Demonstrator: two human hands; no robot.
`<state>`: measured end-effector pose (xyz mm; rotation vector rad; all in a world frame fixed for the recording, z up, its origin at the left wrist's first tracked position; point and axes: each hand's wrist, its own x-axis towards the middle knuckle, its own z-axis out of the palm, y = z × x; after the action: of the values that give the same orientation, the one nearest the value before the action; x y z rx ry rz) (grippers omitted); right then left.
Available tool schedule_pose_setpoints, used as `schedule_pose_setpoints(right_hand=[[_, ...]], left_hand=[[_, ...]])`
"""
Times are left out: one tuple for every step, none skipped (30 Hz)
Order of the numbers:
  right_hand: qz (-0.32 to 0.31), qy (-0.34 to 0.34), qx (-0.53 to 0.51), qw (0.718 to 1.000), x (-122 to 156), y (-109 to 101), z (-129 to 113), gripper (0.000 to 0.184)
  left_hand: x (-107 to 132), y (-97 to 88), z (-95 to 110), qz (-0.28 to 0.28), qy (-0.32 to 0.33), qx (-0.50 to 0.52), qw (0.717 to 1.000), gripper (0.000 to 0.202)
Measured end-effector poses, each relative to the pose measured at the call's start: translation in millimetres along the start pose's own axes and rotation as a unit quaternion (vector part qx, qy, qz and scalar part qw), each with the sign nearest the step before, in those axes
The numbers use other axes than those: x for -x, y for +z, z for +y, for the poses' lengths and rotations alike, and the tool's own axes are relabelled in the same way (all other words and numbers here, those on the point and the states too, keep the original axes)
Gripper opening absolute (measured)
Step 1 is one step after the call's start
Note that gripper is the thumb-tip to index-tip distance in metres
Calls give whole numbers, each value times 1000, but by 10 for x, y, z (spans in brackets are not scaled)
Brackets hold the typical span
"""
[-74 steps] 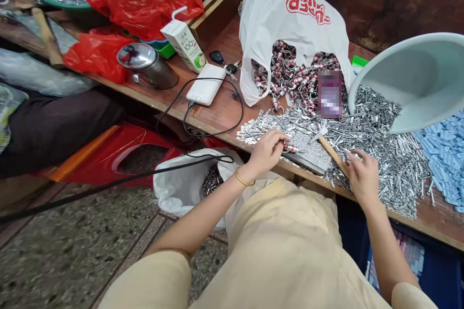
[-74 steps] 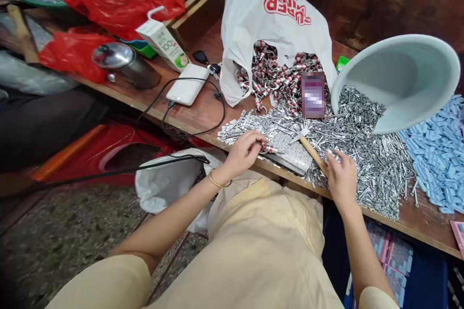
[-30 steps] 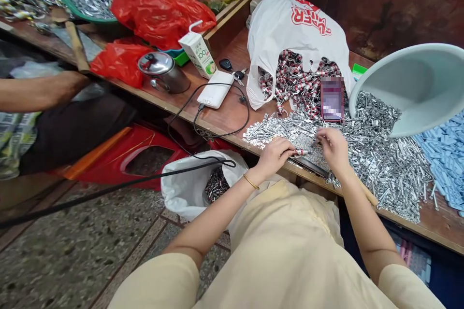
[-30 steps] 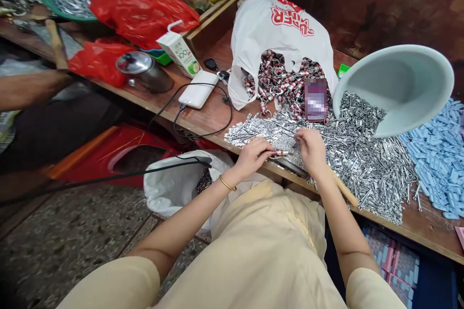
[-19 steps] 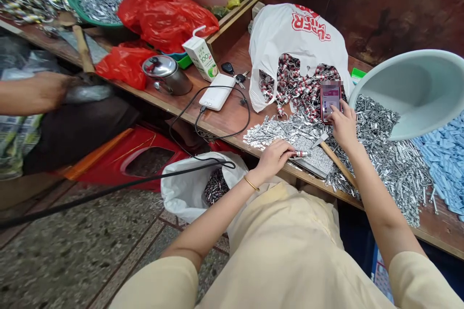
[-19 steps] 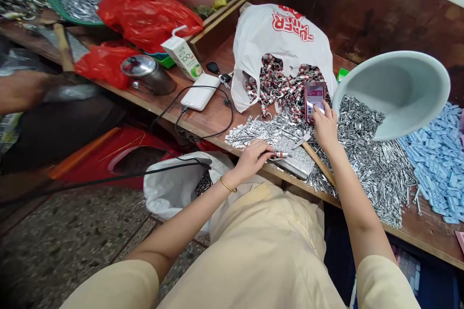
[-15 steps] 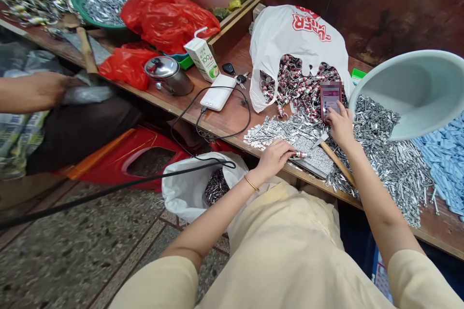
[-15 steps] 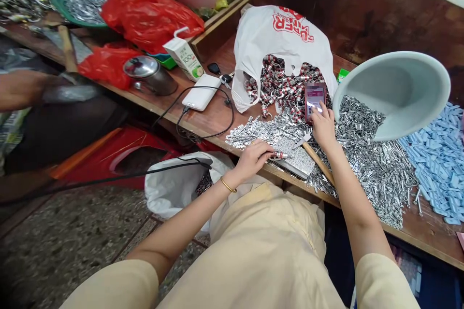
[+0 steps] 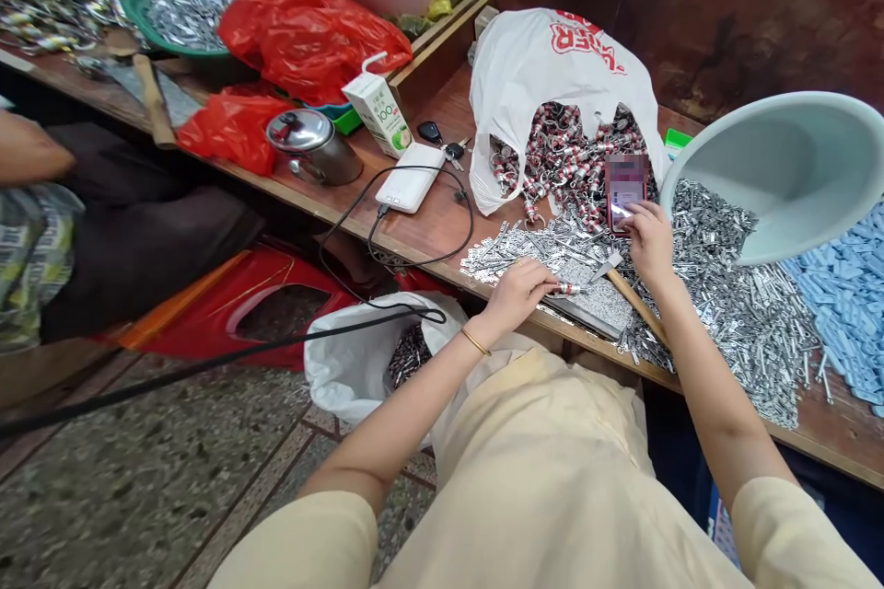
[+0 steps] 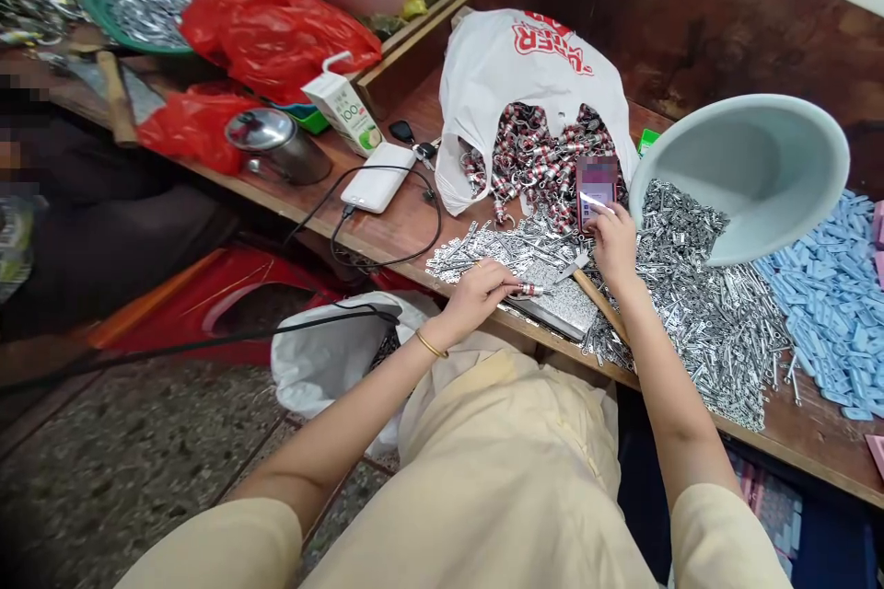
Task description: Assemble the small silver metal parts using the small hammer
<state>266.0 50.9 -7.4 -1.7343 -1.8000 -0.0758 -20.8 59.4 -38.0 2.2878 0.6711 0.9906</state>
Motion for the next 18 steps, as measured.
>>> schedule_pose_setpoints(right_hand=[[-4, -8, 27, 1000, -36, 19, 52, 27], [-12, -16, 49, 999, -64, 39, 100, 27], [-20, -22, 67, 997, -83, 61, 139, 28], [-27, -25, 79, 996, -95, 83, 171, 28], [-31, -26, 88, 995, -101, 103, 194, 30], [-32, -24, 93, 995, -103, 120, 209, 30], [-32, -20, 96, 995, -105, 130, 216, 31], [-31, -17, 95, 995, -105, 129, 212, 31], [-30, -15, 91, 995, -103, 117, 198, 31], [-25, -15, 83, 996, -96, 91, 170, 31], [-14, -14, 73, 997, -82, 53, 126, 31], [3, -11, 58, 998, -58, 7, 67, 31], [27, -6, 38, 999, -23, -42, -7, 30], [48, 2, 10, 999, 22, -89, -93, 30], [60, 9, -26, 998, 78, -129, -187, 28], [59, 15, -64, 996, 139, -158, -284, 27], [47, 18, -100, 994, 202, -174, -380, 27], [28, 21, -129, 991, 262, -177, -471, 27]], left_hand=[[2, 4, -2, -1, 1, -1, 1000, 23], [4, 8, -6, -1, 1, -1, 1000, 24], [5, 12, -10, -2, 3, 0, 1000, 24], [6, 14, -15, -3, 4, 0, 1000, 23], [6, 16, -18, -4, 5, -1, 1000, 22], [6, 16, -20, -4, 5, -2, 1000, 22], [6, 15, -20, -4, 5, -3, 1000, 22], [6, 12, -20, -4, 5, -3, 1000, 22], [6, 8, -19, -4, 5, -3, 1000, 23], [6, 1, -20, -6, 5, -2, 1000, 23], [5, -7, -22, -7, 6, -2, 1000, 24], [3, -16, -27, -10, 9, -2, 1000, 25], [0, -24, -33, -13, 13, -4, 1000, 26], [-5, -32, -39, -16, 18, -6, 1000, 26], [-11, -38, -46, -19, 24, -9, 999, 27], [-18, -41, -51, -22, 28, -13, 999, 27], [-24, -43, -53, -24, 32, -16, 999, 28], [-30, -41, -52, -24, 34, -19, 999, 27]])
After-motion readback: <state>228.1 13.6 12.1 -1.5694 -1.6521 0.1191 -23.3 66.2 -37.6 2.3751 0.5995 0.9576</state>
